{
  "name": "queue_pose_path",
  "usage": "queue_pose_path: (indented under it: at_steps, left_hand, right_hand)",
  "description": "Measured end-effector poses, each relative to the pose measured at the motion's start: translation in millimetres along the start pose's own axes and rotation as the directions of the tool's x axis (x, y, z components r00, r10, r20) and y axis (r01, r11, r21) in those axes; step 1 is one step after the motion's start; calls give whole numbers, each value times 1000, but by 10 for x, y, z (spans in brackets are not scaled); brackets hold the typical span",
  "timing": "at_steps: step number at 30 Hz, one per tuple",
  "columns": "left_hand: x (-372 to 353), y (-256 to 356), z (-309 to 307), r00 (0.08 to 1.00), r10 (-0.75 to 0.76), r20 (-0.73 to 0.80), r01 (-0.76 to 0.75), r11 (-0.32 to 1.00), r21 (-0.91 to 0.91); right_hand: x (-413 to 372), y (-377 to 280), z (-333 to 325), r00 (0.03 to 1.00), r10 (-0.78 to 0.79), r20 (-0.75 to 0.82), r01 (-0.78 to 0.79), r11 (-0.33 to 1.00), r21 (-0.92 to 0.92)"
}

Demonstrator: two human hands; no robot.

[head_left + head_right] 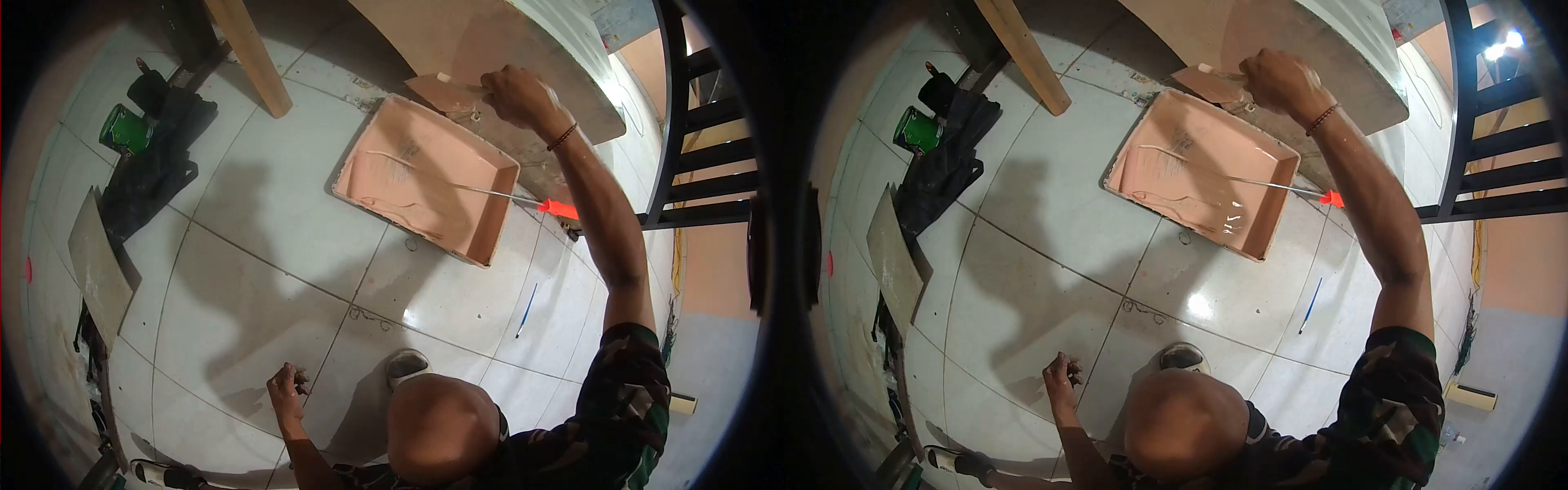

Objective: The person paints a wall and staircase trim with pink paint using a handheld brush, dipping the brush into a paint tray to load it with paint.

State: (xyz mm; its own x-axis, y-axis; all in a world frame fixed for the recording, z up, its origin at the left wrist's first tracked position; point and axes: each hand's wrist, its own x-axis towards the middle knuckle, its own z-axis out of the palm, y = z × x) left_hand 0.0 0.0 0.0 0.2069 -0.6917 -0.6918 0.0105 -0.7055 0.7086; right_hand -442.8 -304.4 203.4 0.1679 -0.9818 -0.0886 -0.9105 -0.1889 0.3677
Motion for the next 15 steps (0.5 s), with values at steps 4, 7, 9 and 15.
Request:
queue_pose_path:
  at_steps: [4,7,9,15]
  left_hand:
    - [-41,-6,-163,1000,-3,-18,2,1000,-27]
    - [62,-19,-154,1000,-6,-10,5,999,-33]
    - [56,-43,-97,1000,-22,-8,22,999,-39]
    - [62,161,87,993,50,109,-57,997,58]
  right_hand:
    - [-297,-133,475,994,109,-26,-107,991,80]
    - [-773,-409,837,933,324,-158,-261,909,325]
    - [-1047,-636,1160,855,468,-223,-369,852,371]
    - [-1273,-939,1513,782,595,-184,-403,709,578]
